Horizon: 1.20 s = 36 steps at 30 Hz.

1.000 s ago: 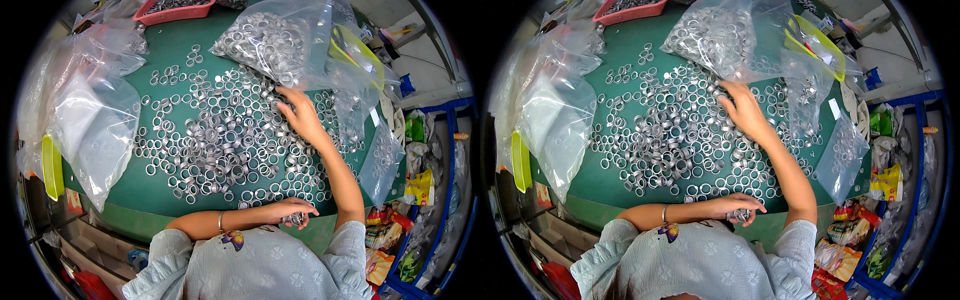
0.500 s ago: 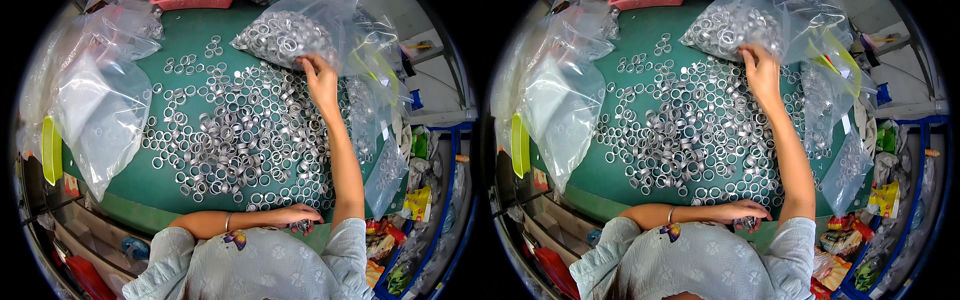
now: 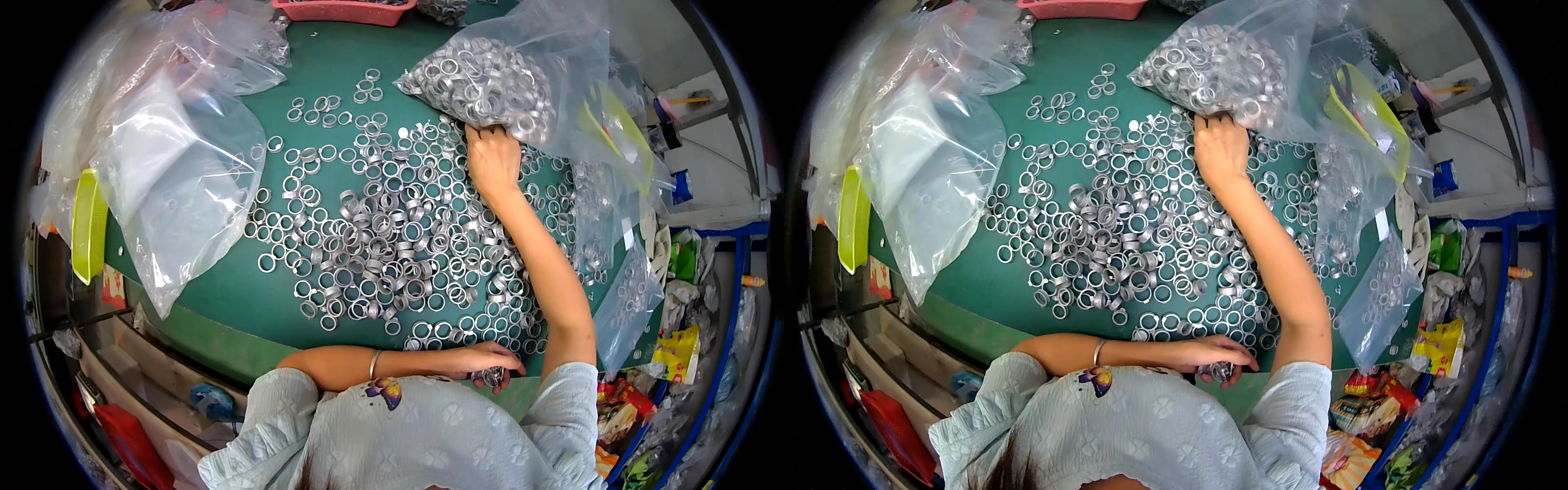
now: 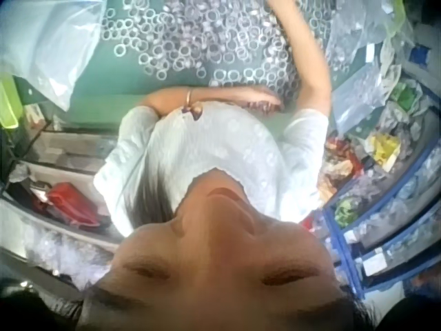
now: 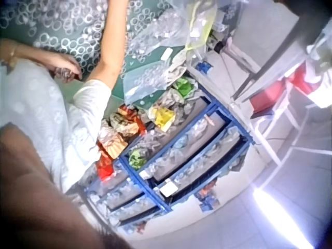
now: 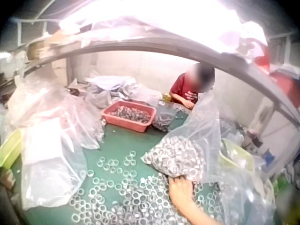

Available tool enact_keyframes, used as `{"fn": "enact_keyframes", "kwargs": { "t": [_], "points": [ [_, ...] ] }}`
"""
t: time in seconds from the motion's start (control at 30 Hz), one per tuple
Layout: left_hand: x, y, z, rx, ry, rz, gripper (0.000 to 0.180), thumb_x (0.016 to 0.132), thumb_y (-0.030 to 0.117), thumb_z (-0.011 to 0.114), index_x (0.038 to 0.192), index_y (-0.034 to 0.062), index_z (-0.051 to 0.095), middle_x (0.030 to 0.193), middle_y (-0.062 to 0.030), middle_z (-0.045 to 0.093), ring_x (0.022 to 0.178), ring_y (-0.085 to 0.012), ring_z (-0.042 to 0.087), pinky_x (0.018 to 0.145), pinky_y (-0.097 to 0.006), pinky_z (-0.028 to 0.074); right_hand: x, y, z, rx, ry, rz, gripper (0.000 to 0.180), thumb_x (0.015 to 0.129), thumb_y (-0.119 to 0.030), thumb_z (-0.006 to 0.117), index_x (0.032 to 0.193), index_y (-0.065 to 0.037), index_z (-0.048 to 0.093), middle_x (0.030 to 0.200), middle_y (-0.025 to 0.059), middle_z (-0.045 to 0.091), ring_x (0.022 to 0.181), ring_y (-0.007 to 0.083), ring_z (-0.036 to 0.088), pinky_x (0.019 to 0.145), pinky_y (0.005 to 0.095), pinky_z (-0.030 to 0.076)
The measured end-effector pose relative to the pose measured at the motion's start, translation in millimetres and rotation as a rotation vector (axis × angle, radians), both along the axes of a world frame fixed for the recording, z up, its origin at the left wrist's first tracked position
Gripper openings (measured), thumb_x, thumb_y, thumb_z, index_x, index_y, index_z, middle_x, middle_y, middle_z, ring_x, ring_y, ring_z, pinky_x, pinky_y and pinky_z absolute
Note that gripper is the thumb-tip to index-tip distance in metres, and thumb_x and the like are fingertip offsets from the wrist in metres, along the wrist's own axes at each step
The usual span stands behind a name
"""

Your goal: The person picks up small metal rings one by one from a pile on the table, holding them between their fingers to check them before placing them into a separate group or into a hand.

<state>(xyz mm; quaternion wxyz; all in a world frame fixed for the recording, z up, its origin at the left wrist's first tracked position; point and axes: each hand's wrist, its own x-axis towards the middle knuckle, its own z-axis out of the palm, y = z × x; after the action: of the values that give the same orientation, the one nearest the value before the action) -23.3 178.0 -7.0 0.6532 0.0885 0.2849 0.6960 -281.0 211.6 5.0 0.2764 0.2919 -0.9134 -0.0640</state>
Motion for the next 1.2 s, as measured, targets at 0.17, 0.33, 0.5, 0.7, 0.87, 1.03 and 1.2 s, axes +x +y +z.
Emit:
{"fn": "enact_keyframes", "kwargs": {
  "t": [0.17, 0.33, 0.5, 0.7, 0.87, 1.03, 1.2],
  "points": [
    [0.7, -1.2, -2.2, 0.018, 0.002, 0.045, 0.036, 0.086, 0.036, 0.051, 0.107, 0.0077, 0.059, 0.068, -0.002, 0.06, 0.057, -0.0099, 0.059, 0.039, -0.02, 0.033, -5.8, -23.2, 13.5, 0.146, -0.358, -0.21, 0.009, 0.074, -0.007, 0.056, 0.078, -0.005, 0.065, 0.075, 0.0131, 0.067, 0.07, 0.0277, 0.067, 0.06, 0.0368, 0.053],
    [3.5, 2.2, -3.1, 0.027, 0.011, 0.042, 0.037, 0.086, 0.036, 0.05, 0.107, 0.0066, 0.059, 0.068, -0.0028, 0.06, 0.058, -0.0103, 0.059, 0.039, -0.02, 0.033, -13.7, -10.1, -4.7, -0.039, -0.329, -0.194, 0.008, 0.077, -0.01, 0.056, 0.08, -0.008, 0.064, 0.069, 0.0162, 0.064, 0.065, 0.0317, 0.064, 0.057, 0.0413, 0.051],
    [0.7, -1.6, 1.1, -0.001, 0.002, 0.037, 0.037, 0.086, 0.036, 0.051, 0.107, 0.0073, 0.059, 0.069, -0.0025, 0.059, 0.058, -0.0105, 0.059, 0.039, -0.02, 0.034, -0.8, -8.2, 0.0, -0.238, -0.36, -0.149, 0.013, 0.082, -0.018, 0.057, 0.082, -0.007, 0.062, 0.064, 0.0188, 0.061, 0.059, 0.0351, 0.061, 0.054, 0.045, 0.047],
    [1.1, -1.2, -0.8, 0.008, 0.043, 0.019, 0.041, 0.087, 0.039, 0.049, 0.112, 0.0077, 0.057, 0.072, -0.0005, 0.058, 0.062, -0.0089, 0.057, 0.043, -0.02, 0.034, -0.1, -7.0, -1.0, -0.289, -0.425, -0.165, 0.02, 0.081, -0.021, 0.06, 0.097, -0.01, 0.066, 0.067, 0.0163, 0.063, 0.066, 0.0335, 0.062, 0.06, 0.0426, 0.048],
    [0.3, 0.8, -0.6, 0.002, 0.066, -0.017, 0.043, 0.088, 0.041, 0.048, 0.114, 0.0085, 0.056, 0.074, 0.0007, 0.058, 0.065, -0.0082, 0.057, 0.045, -0.02, 0.035, -7.7, -4.4, -4.6, -0.379, -0.536, -0.187, 0.015, 0.079, -0.022, 0.063, 0.087, -0.011, 0.068, 0.068, 0.0121, 0.063, 0.061, 0.0258, 0.06, 0.056, 0.0375, 0.045],
    [2.7, 0.4, -3.7, -0.001, 0.043, 0.007, 0.041, 0.088, 0.04, 0.049, 0.113, 0.0087, 0.057, 0.073, 0.0003, 0.058, 0.065, -0.0087, 0.058, 0.044, -0.02, 0.036, 15.2, -0.9, 14.1, -0.954, -0.946, -0.004, 0.013, 0.078, -0.014, 0.066, 0.076, -0.001, 0.065, 0.056, 0.0009, 0.056, 0.05, 0.0101, 0.05, 0.048, 0.0249, 0.038],
    [3.5, 1.4, -6.0, 0.001, 0.016, 0.03, 0.04, 0.088, 0.038, 0.049, 0.112, 0.0066, 0.056, 0.072, -0.0022, 0.059, 0.062, -0.0103, 0.059, 0.042, -0.02, 0.036, 60.0, 0.4, 42.2, -1.61, -1.591, 0.124, 0.015, 0.086, -0.015, 0.061, 0.095, -0.003, 0.06, 0.086, 0.0047, 0.063, 0.077, 0.0116, 0.059, 0.064, 0.021, 0.044]
  ]
}}
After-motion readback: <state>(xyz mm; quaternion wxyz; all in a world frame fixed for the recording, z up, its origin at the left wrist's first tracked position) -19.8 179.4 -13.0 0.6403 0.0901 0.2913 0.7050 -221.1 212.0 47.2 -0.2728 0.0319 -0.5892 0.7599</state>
